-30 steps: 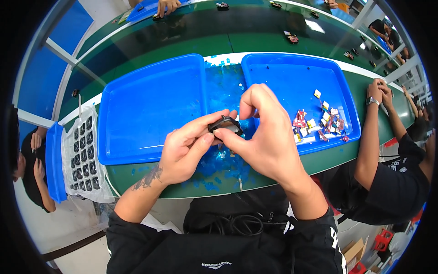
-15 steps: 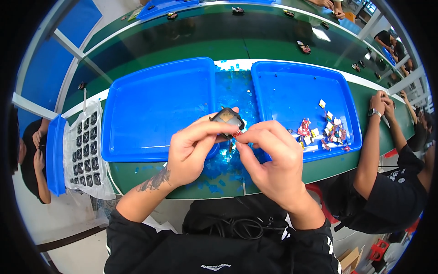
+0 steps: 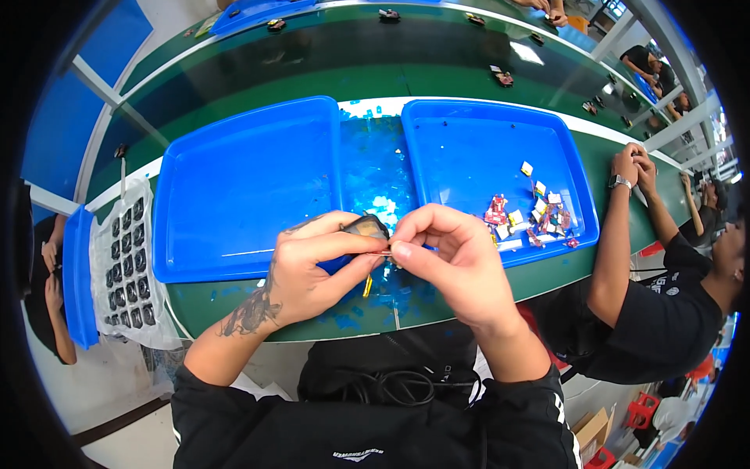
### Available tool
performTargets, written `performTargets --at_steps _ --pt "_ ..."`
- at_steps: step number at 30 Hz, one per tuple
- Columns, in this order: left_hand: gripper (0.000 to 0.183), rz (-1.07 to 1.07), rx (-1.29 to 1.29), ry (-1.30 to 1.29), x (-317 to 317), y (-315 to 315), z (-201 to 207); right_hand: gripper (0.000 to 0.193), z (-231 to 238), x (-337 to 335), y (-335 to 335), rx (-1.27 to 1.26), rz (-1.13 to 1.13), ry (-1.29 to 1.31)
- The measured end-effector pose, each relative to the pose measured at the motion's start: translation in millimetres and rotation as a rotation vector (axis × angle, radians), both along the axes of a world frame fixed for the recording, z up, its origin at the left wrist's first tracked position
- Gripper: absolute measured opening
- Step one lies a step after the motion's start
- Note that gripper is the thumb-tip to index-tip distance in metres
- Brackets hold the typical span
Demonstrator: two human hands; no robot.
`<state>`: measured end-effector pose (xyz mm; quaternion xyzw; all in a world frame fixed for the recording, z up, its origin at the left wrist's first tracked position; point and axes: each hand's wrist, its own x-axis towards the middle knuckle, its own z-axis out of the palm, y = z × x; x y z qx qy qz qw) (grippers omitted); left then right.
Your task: The recorder is assembling small electronic components (possibly watch or camera modules) by hand at a production workbench.
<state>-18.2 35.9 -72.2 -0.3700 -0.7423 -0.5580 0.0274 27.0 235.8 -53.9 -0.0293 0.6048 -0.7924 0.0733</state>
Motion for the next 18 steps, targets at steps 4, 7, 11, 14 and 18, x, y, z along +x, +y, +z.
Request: performTargets --at_steps 4,7,11,14,18 --pt "0.015 -0.113 0.074 -0.298 4.0 -0.5 2.4 0.010 0.7 1.3 6.6 -0.144 0.062 -0.151" --pt "0.013 -0.100 0.150 -0.434 6.7 2.5 -2.4 0.009 -3.4 3.3 5.0 -0.081 -0.014 -0.124" --pt "0.010 -0.087 0.304 -0.680 5.5 4.5 -2.7 0.007 -6.8 6.1 -3.6 -0.023 -0.092 -0.061" --pt "0.010 -0.079 0.306 -0.814 4.2 3.9 -1.7 0.010 -8.8 9.5 -13.2 -0.005 -0.157 0.019" --pt "0.014 -0.055 0.293 -0.791 5.3 3.9 -3.9 0.021 -12.2 10.0 -20.1 0.251 -0.274 0.203"
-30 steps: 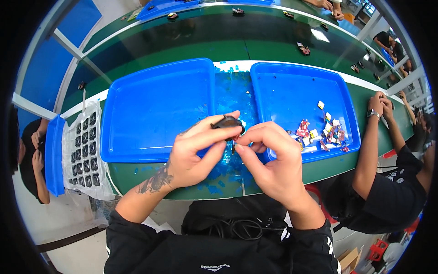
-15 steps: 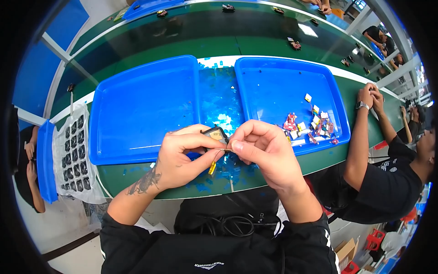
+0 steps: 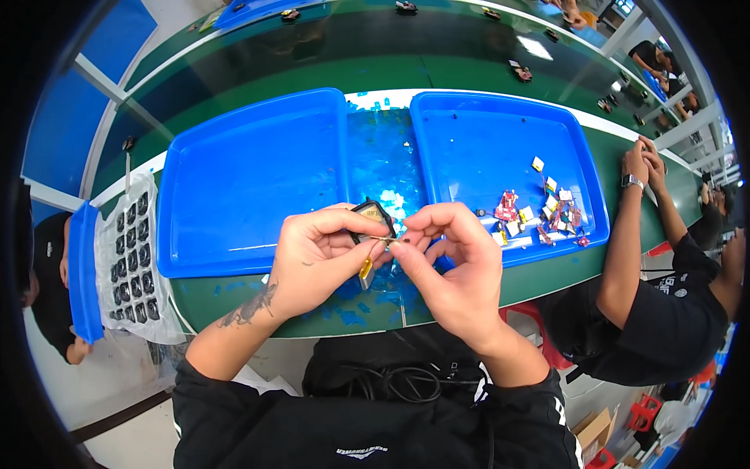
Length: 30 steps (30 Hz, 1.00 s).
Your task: The recorder is assembling small electronic components (possibly watch or camera modules) by hand at a production workbench.
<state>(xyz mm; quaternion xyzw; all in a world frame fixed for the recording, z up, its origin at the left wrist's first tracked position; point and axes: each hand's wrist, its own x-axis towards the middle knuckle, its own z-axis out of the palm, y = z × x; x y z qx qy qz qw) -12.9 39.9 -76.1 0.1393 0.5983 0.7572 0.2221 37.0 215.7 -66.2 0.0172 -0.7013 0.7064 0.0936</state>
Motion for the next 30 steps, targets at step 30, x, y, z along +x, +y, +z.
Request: performTargets --at_steps 30 --pt "0.032 0.046 0.008 0.263 2.8 4.7 -0.9 0.039 -6.5 -14.7 -3.5 0.317 -0.086 0.081"
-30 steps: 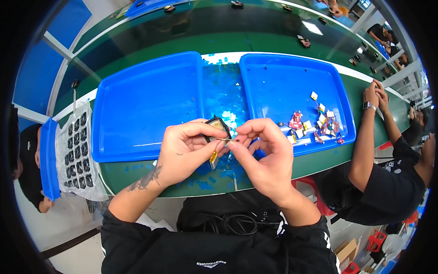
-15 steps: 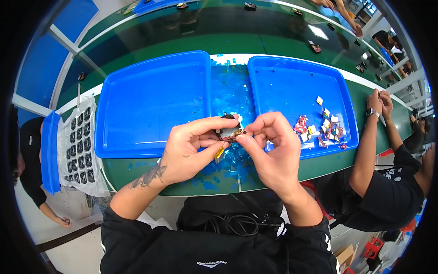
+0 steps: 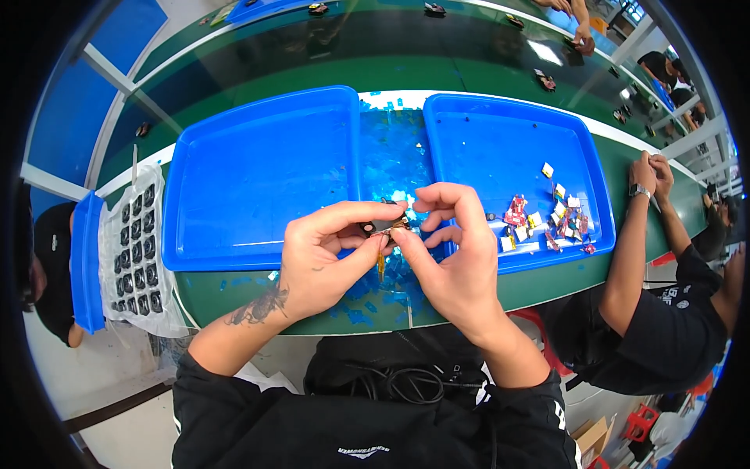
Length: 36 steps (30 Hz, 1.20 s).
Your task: The recorder is assembling small electronic components (possibly watch or camera modules) by hand at a production workbench.
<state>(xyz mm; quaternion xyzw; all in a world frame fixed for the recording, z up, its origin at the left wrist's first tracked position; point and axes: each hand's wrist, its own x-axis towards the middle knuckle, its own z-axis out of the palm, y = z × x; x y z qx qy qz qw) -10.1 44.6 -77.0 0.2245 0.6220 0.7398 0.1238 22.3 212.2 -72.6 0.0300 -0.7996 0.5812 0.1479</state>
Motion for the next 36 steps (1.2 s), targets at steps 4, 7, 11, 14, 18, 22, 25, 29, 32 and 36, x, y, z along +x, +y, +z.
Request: performTargets --at_steps 4,7,11,14,18,22,25,29,32,36 --pt "0.039 -0.013 0.019 -0.067 -4.1 1.4 3.0 0.039 -3.5 0.2 -0.9 -0.104 0.088 -0.017" --pt "0.046 -0.031 0.083 -0.167 -6.7 -0.1 -1.8 0.039 -2.2 -6.9 -4.2 -0.106 0.104 -0.051" --pt "0.053 0.074 0.152 -0.127 0.3 -9.9 0.6 0.040 9.0 -17.3 -20.2 -0.018 0.132 -0.088" --pt "0.056 0.141 0.300 -0.090 -2.3 4.0 -3.5 0.047 15.6 -29.1 5.2 0.042 0.155 -0.085" --pt "0.060 0.135 0.151 -0.156 -7.3 1.6 14.6 0.043 43.4 -69.9 14.4 0.055 0.327 -0.203" --pt "0.056 0.518 0.155 0.090 -10.0 -12.1 17.2 0.042 30.0 -187.8 -7.6 -0.003 0.362 -0.270" --pt "0.021 0.336 0.183 0.603 8.4 -70.2 74.8 0.049 1.1 -276.4 27.7 0.078 0.027 -0.362" --pt "0.023 0.309 0.261 1.026 60.8 -132.8 120.4 0.050 -19.5 -312.6 26.7 0.426 -0.115 -0.340" --pt "0.032 0.310 0.030 0.957 80.8 -138.6 148.2 0.051 -27.3 -313.4 48.6 0.450 -0.157 -0.360" --pt "0.022 0.324 -0.016 0.901 96.5 -134.7 175.9 0.053 -22.3 -313.9 65.7 0.426 -0.180 -0.405"
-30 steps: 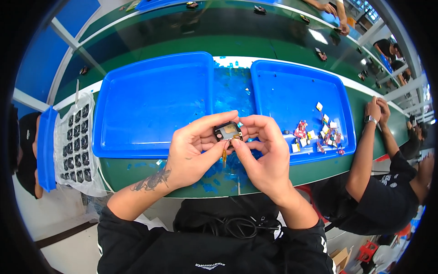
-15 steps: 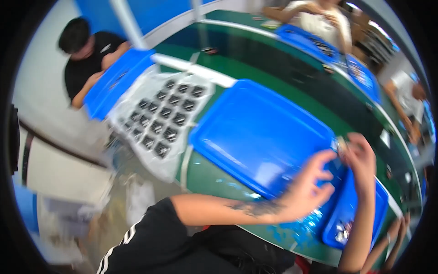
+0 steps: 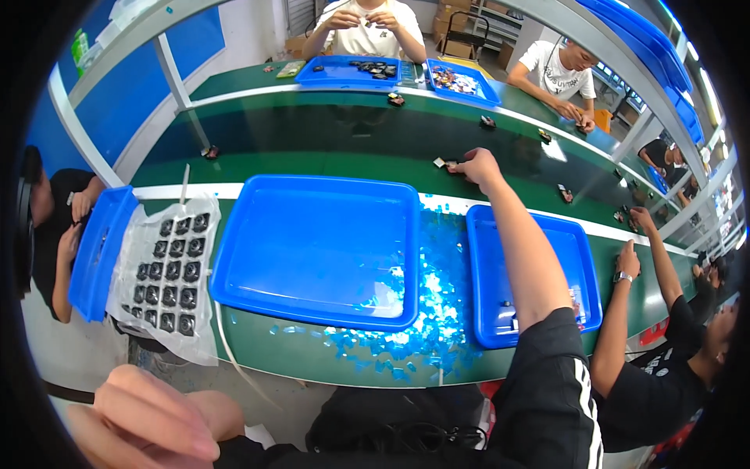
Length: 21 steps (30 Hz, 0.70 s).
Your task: The recorder is assembling small electronic components (possibly watch or camera modules) by hand at a production workbench.
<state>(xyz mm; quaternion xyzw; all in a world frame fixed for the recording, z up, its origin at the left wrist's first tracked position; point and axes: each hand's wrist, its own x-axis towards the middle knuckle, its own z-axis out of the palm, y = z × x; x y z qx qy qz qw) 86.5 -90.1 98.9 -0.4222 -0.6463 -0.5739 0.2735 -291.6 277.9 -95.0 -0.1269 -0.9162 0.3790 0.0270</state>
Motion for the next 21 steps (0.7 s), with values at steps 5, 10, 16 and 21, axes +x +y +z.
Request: performTargets --at_steps 5,10,16,21 --pt "0.029 -0.262 -0.115 0.303 -15.3 -34.3 -12.2 0.049 24.8 24.4 22.9 0.163 0.073 0.223" --pt "0.023 0.740 -0.081 0.327 -26.2 -82.9 -42.4 0.041 83.1 168.3 26.0 -0.003 0.257 0.579" --pt "0.043 1.171 -0.733 -0.402 -75.3 -241.7 -145.7 0.026 -26.9 416.5 111.9 0.029 0.021 1.021" --pt "0.064 1.047 -0.939 -0.595 -105.8 -219.6 -198.1 0.028 -85.7 502.7 66.8 -0.002 -0.289 0.555"
